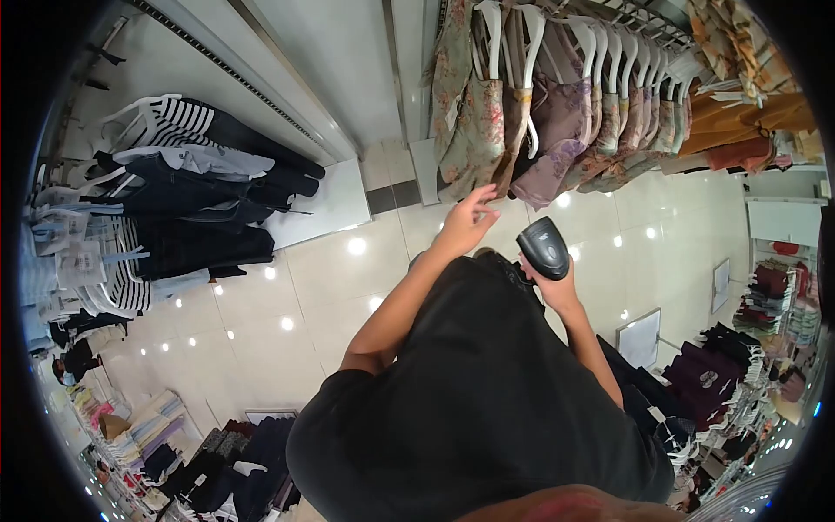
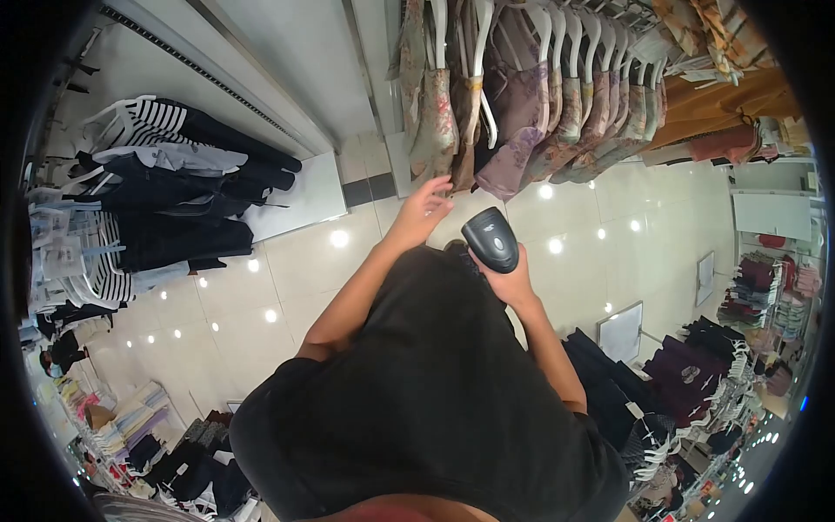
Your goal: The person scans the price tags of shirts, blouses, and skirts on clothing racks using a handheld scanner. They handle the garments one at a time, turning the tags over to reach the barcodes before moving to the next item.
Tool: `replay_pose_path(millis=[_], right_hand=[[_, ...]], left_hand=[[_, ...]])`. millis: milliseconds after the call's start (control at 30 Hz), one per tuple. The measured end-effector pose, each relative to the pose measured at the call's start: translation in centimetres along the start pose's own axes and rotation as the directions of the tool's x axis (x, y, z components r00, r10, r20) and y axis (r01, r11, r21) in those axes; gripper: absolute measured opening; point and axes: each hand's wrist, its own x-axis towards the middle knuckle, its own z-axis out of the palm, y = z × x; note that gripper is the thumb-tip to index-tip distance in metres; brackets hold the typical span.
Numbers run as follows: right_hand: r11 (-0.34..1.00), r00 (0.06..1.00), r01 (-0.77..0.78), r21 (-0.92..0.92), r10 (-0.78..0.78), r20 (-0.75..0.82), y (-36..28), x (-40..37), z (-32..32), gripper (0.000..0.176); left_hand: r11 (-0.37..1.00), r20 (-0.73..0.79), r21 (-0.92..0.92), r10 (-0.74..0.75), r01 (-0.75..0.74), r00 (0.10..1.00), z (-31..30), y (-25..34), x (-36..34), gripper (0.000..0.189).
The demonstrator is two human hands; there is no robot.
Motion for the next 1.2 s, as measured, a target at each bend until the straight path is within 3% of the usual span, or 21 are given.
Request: replay_pose_path(millis=[67, 167, 267, 300, 400, 467, 500, 567, 667, 800, 867, 900, 967, 1133, 1200], right_hand=[[0.998, 0.998, 0.055, -0.036, -0.055, -0.007, -0.8, -0.4, 0.5, 0.017], [0.993, 0.996, 0.028, -0.116, -0.018, 0.086, -2.2, -1.7, 0.7, 0.018], [0.999, 0.991, -0.038, -0.028, 0.041, 0.13, -1.4, -3.2, 1.1, 0.017], [0.999, 0.99, -0.038, -0.01, 0.039, 0.134, -1.7, -4.2, 1.5, 0.017], [0.988, 0.995, 0.094, 0.119, -0.099, 0.03, -0.8, -5.3, 3.5, 0.015], [0.994, 0.988, 0.04, 0.105, -0.055, 0.142, -0.1, -5.2, 4.3, 0.017], [0.987, 0.985, 0.095, 0.131, -0.112, 0.131, -0.3, -5.1, 5.2, 0.017], [0.971, 0.975, 0.193, 0.142, -0.206, 0.086, -1.9, -5.0, 6.5, 0.015], [0.971, 0.985, 0.134, 0.198, -0.152, 0.079, -3.5, -6.0, 7.8, 0.015], [0.985, 0.981, 0.171, -0.008, -0.17, 0.092, -3.9, -4.9, 9.1, 0.015], [0.986, 0.984, 0.159, -0.042, -0.155, 0.088, -4.1, -3.7, 9.8, 0.014], [0.991, 0.99, 0.128, -0.032, -0.126, 0.063, -4.7, -3.2, 10.4, 0.015], [0.993, 0.994, 0.106, -0.042, -0.105, 0.026, -6.4, -1.9, 11.6, 0.017], [0.984, 0.996, 0.09, -0.153, -0.085, 0.037, -9.0, 2.5, 15.5, 0.022], [0.964, 0.977, 0.203, -0.172, -0.188, 0.1, -9.4, 4.0, 16.9, 0.023]], left_hand=[[1.0, -0.002, -0.013, -0.015, 0.015, 1.0, -1.1, -1.4, -1.1, 0.047], [1.0, -0.047, 0.025, -0.018, 0.019, 0.999, -2.6, -2.6, -3.0, 0.029], [0.995, -0.144, 0.052, -0.08, 0.088, 0.986, -4.4, -0.6, -4.7, 0.027], [0.998, -0.18, 0.05, -0.021, 0.03, 0.983, -5.1, -0.6, -5.0, 0.026], [0.995, -0.269, -0.012, -0.102, 0.103, 0.958, -7.4, 0.3, -5.6, 0.027], [0.995, -0.244, 0.034, -0.085, 0.096, 0.966, -9.5, -0.8, -5.9, 0.033], [0.995, -0.269, 0.049, -0.066, 0.082, 0.961, -10.3, -1.3, -5.6, 0.034], [0.996, -0.282, 0.064, -0.041, 0.061, 0.959, -11.7, -2.5, -3.7, 0.038], [0.996, -0.318, 0.008, -0.08, 0.087, 0.945, -12.5, -2.1, 0.2, 0.038], [0.999, -0.361, -0.034, 0.005, -0.018, 0.933, -13.4, -5.6, 9.0, 0.037], [0.989, -0.401, 0.103, 0.143, -0.11, 0.905, -13.7, -7.2, 13.0, 0.04], [0.992, -0.394, 0.085, 0.12, -0.094, 0.911, -13.9, -7.8, 14.0, 0.04], [0.947, -0.449, 0.318, 0.191, -0.044, 0.873, -14.4, -8.1, 17.1, 0.043], [0.878, -0.261, 0.466, 0.257, -0.112, 0.931, -15.0, -9.7, 20.8, 0.042], [0.848, -0.091, 0.517, 0.191, -0.117, 0.977, -14.8, -10.5, 21.8, 0.038]])
